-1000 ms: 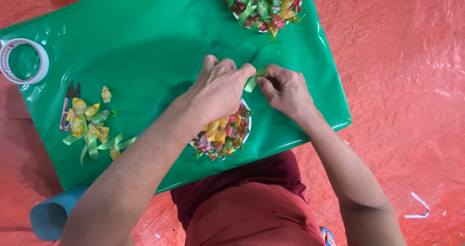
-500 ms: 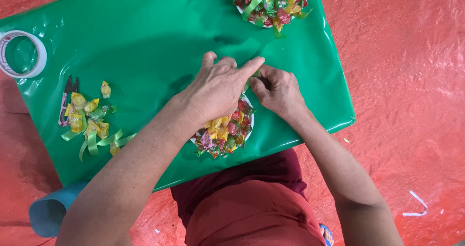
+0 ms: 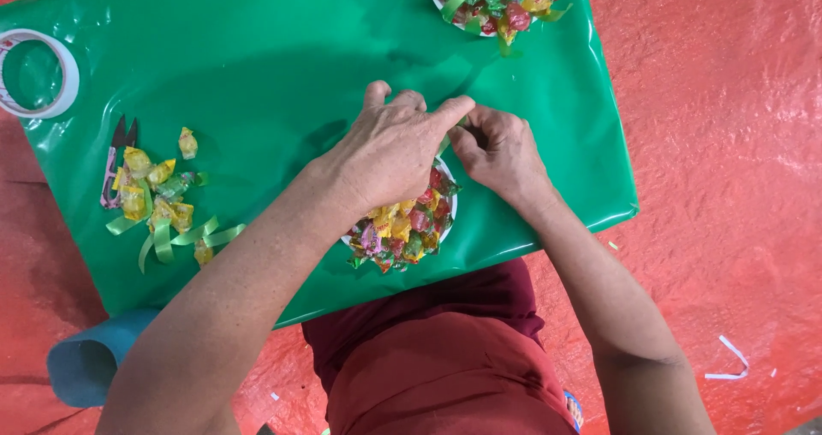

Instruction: Assembling a decorative candy arrangement by taping wrapped candies and ribbons onto a base

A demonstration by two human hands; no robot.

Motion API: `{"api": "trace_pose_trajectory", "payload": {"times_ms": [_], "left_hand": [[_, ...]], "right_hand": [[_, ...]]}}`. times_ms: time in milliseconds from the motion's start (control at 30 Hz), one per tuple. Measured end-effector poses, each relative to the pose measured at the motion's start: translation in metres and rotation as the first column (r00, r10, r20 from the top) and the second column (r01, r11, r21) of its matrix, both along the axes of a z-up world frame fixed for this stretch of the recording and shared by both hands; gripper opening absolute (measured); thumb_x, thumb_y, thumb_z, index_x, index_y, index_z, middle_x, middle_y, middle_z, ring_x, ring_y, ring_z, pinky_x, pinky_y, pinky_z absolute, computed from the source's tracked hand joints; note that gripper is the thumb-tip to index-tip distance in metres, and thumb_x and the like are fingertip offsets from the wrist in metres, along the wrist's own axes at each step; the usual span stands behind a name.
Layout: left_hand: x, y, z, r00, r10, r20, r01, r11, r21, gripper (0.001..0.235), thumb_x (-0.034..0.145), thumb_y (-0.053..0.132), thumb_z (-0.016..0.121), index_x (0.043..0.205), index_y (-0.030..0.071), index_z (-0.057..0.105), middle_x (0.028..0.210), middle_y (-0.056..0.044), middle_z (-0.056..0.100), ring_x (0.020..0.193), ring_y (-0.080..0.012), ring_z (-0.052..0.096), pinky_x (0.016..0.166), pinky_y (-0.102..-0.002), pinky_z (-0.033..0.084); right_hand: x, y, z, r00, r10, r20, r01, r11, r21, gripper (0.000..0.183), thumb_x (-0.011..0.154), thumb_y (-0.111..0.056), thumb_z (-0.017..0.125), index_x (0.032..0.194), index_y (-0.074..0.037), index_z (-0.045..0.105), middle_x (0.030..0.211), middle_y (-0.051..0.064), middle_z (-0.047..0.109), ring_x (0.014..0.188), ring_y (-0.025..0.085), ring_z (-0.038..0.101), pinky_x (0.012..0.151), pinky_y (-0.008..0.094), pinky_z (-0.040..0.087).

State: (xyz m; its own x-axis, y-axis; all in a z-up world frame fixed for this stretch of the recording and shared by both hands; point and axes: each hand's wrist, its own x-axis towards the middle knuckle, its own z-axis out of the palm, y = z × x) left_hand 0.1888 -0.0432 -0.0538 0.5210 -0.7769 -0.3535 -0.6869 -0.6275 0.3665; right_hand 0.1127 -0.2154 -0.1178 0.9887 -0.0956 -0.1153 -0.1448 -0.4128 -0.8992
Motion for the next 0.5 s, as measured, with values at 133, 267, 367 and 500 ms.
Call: {"api": "trace_pose_trajectory", "payload": {"times_ms": [133,267,367,500], "left_hand": [[0.000,0.001,0.001,1.000,0.003,0.002,-0.003,1.000,-0.005,0.085,0.085,-0.006,0.065,0.159,0.020,0.032,0.096,-0.016,0.077,0.126,-0.0390,0.062,0.105,-0.063,0.029],[0.001,0.003,-0.002,1.000,0.010,-0.011,-0.010,1.000,0.003,0.089,0.081,-0.007,0.064,0.159,0.021,0.030,0.096,-0.015,0.076,0.124,-0.0379,0.062,0.105,-0.063,0.028],[-0.001,0.004,0.002,1.000,0.009,0.013,-0.010,1.000,0.013,0.087,0.082,-0.007,0.064,0.159,0.019,0.032,0.098,-0.016,0.076,0.121,-0.0387,0.064,0.106,-0.062,0.029],[-0.001,0.004,0.002,1.000,0.018,-0.006,-0.018,1.000,0.003,0.088,0.082,-0.008,0.062,0.159,0.019,0.032,0.099,-0.017,0.076,0.122,-0.0389,0.063,0.106,-0.063,0.028]], "right_hand": [[0.000,0.002,0.000,1.000,-0.009,0.016,0.010,1.000,-0.011,0.021,0.093,-0.014,0.067,0.073,-0.018,0.066,0.047,-0.003,0.050,0.048,0.008,0.048,0.049,0.023,0.037],[0.000,0.005,0.004,0.999,0.010,0.035,-0.009,0.999,-0.034,0.021,0.093,-0.011,0.067,0.073,-0.016,0.065,0.046,-0.001,0.049,0.046,0.010,0.047,0.047,0.024,0.036],[0.000,0.001,-0.005,0.998,0.053,0.018,-0.054,0.995,0.081,0.021,0.093,-0.010,0.067,0.073,-0.013,0.064,0.048,0.000,0.048,0.052,0.008,0.046,0.049,0.024,0.036],[-0.001,-0.002,-0.007,0.994,0.104,0.044,-0.111,0.976,0.189,0.022,0.095,-0.007,0.063,0.073,-0.011,0.063,0.052,-0.003,0.048,0.057,0.006,0.046,0.052,0.022,0.037]]}}
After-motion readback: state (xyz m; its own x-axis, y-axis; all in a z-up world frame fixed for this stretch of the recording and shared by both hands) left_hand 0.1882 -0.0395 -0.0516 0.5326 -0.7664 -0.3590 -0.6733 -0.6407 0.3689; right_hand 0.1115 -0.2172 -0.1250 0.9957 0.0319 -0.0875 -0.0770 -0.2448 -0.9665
